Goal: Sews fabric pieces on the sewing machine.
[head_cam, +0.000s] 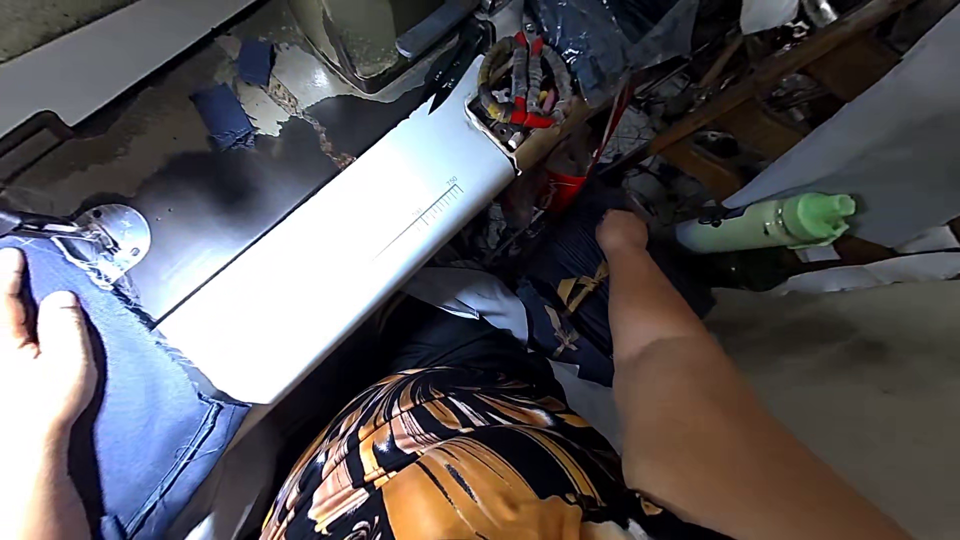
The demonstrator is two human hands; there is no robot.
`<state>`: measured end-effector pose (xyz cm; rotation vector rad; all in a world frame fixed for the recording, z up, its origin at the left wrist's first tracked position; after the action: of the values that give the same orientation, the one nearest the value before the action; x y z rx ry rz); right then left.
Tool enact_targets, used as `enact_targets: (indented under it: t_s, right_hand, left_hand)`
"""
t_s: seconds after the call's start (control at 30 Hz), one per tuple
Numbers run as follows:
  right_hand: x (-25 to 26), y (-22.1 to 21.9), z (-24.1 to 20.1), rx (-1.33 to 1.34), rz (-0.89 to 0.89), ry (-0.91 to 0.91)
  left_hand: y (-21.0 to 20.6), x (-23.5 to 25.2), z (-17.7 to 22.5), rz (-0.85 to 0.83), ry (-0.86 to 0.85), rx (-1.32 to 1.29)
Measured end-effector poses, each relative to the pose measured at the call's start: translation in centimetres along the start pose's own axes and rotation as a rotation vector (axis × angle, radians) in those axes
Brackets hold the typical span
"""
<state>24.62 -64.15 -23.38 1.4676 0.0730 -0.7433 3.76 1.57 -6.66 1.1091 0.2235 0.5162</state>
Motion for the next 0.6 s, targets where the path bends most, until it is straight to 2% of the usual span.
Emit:
enact_targets:
  t_s: [0.1,0.17,0.2,0.3,0.33,0.4,0.47,0.53,0.6]
  right_hand:
    - [0.0,0.6,1.1,0.139,0.110,0.018]
    - [-1.4,2.3,2.1,0.387,0.283,0.091]
    - [-2.8,3.7,2.2,0.524,0.375,0.148]
    - [-8.8,7.9,-0.7,0.822,0.751,0.495]
    - [-11.5,9.1,-3.0,0.872,0.858,0.671]
    - [-18.1,11.2,-8.8,0.843,0.948,0.989]
    - [-23.8,11.9,-16.0,0.733,0.879,1.208]
    - [-29.1,11.7,-22.7,0.471,0.594,1.304]
    - [-33.4,10.5,-27.4,0.212,0.351,1.390]
  left_hand:
    - [0.2,0.3,-1.1,0.018,-0.078,0.145]
    - [0.3,0.1,-1.5,0.034,-0.130,0.252]
    - [0.5,-0.5,-0.5,0.036,-0.146,0.265]
    - [0.5,-2.5,2.4,0.048,-0.154,0.257]
    - [0.3,-2.9,2.8,0.055,-0.155,0.262]
    - [-0.3,-3.6,3.3,0.054,-0.159,0.264]
    - [-0.7,-3.8,4.0,0.054,-0.159,0.257]
    - [-0.8,-4.4,4.5,0.040,-0.144,0.254]
    - [-0.7,-5.6,4.9,0.022,-0.140,0.257]
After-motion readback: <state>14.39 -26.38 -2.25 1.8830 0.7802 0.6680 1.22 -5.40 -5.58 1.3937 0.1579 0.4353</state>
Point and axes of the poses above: each hand's wrist, its own x-axis towards the middle knuckle, its own y-axis out of the back of the hand, z = x × y, the point moved 3 cm from there along x, towards the middle knuckle, and after that the axes turned 1 degree about y, right-handed, at the moved point
